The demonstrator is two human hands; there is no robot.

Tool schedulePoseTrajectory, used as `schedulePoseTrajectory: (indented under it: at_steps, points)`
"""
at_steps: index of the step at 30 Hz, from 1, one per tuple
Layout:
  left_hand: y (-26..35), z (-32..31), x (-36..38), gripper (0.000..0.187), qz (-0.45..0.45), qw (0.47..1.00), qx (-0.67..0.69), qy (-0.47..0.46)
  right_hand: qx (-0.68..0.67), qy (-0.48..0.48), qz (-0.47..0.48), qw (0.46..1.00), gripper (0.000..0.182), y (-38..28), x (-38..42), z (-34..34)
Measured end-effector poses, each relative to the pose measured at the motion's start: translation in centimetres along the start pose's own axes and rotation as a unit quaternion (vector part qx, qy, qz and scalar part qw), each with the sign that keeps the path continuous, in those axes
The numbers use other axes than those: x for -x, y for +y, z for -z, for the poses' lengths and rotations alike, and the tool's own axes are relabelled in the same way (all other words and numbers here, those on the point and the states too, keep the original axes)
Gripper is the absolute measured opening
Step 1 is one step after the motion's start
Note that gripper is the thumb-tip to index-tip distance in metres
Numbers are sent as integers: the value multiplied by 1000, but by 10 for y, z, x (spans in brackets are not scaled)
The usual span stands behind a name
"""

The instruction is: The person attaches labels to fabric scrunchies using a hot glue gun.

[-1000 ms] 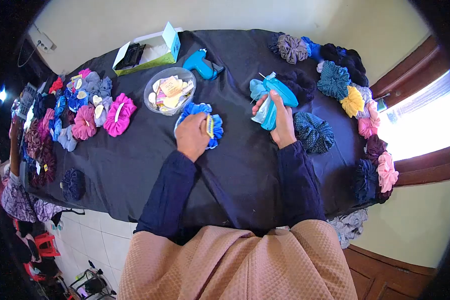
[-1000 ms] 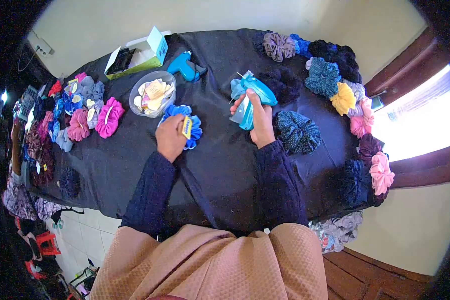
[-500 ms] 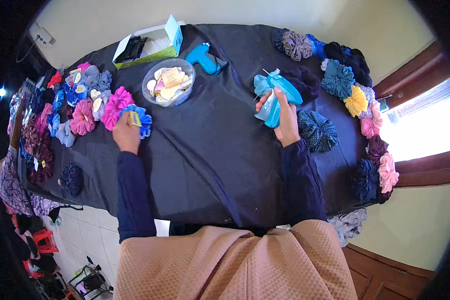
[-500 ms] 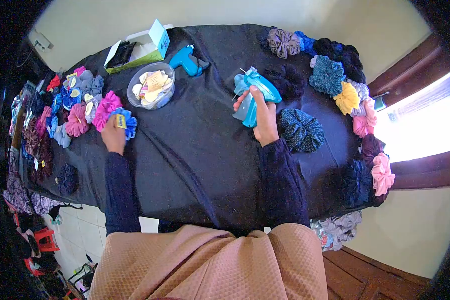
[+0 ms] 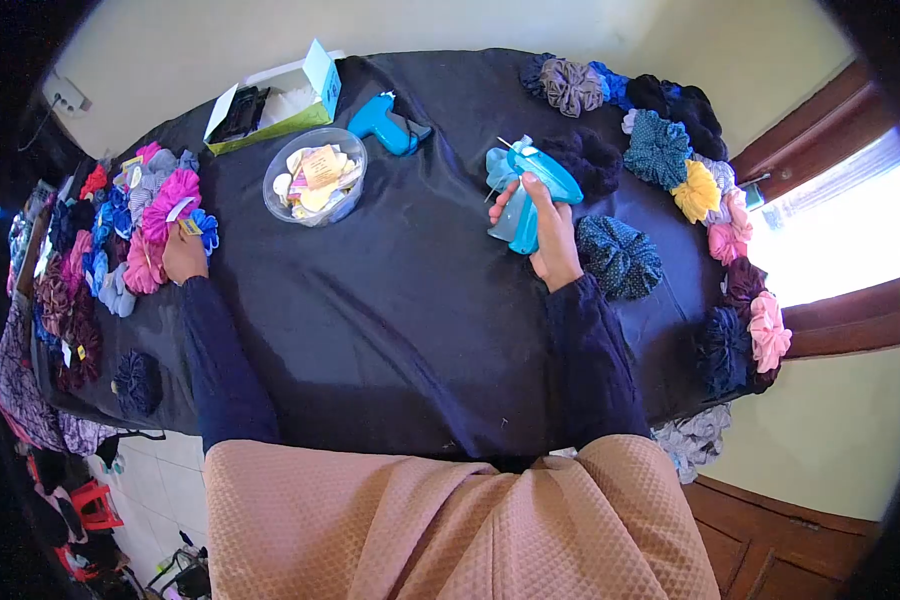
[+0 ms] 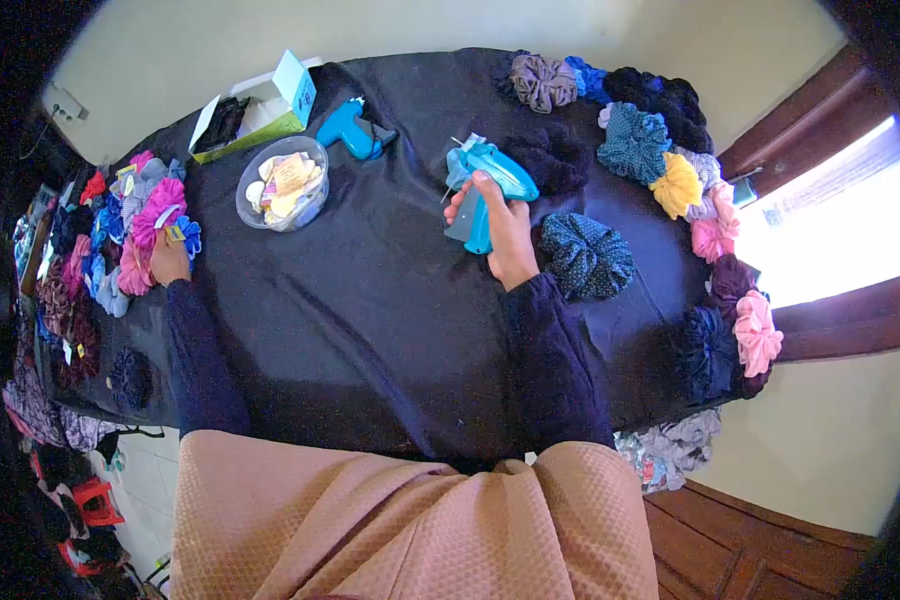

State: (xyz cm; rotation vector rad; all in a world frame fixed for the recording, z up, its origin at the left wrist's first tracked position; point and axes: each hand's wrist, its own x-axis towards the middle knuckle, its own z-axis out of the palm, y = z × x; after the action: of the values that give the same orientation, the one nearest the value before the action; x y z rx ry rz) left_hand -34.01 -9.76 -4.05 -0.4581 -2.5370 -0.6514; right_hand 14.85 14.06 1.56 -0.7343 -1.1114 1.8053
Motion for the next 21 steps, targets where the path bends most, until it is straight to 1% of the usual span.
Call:
schedulePoseTrajectory:
  at_steps: [2, 4, 6, 7, 8, 10, 11, 12, 14, 16, 18, 20, 21]
  points:
    - [-3, 1, 4, 29, -53, 999, -7, 2, -5, -4, 6, 1000, 32, 1, -2, -1]
    - [1, 5, 12, 31, -44, 999, -10, 4, 10, -12, 3, 1000, 35, 2, -2, 1]
    - [1, 10, 23, 36, -127, 988, 33, 81, 7, -12, 2, 1000, 34, 2, -2, 1]
    - [14, 29, 34, 40, -144, 987, 8, 66, 4, -12, -1, 1000, 33, 1, -2, 0]
    - [27, 41, 44, 40, -145, 987, 9, 65, 2, -12, -4, 1000, 33, 1, -1, 0]
    - [49, 59, 64, 41, -160, 954, 33, 251, -1, -16, -1, 1000, 32, 0, -1, 0]
    - [58, 64, 76, 42, -128, 957, 76, 249, 2, -15, -4, 1000, 32, 1, -1, 0]
    - [70, 72, 88, 42, -129, 957, 74, 249, 4, -15, -7, 1000, 32, 2, -2, 0]
    - [102, 95, 113, 42, -194, 936, 167, 241, 9, -20, -6, 1000, 32, 1, -2, -1]
    - [142, 109, 151, 42, -234, 925, 224, 197, 13, -22, -3, 1000, 31, 1, -1, -1]
    - [179, 115, 189, 40, -314, 893, 296, 126, 27, -24, 5, 999, 30, 2, 0, -2]
    - [213, 127, 222, 39, -381, 855, 349, -46, 38, -21, 14, 999, 30, 6, -3, 0]
    - [228, 126, 236, 39, -399, 838, 358, -106, 43, -20, 18, 999, 30, 6, -2, -1]
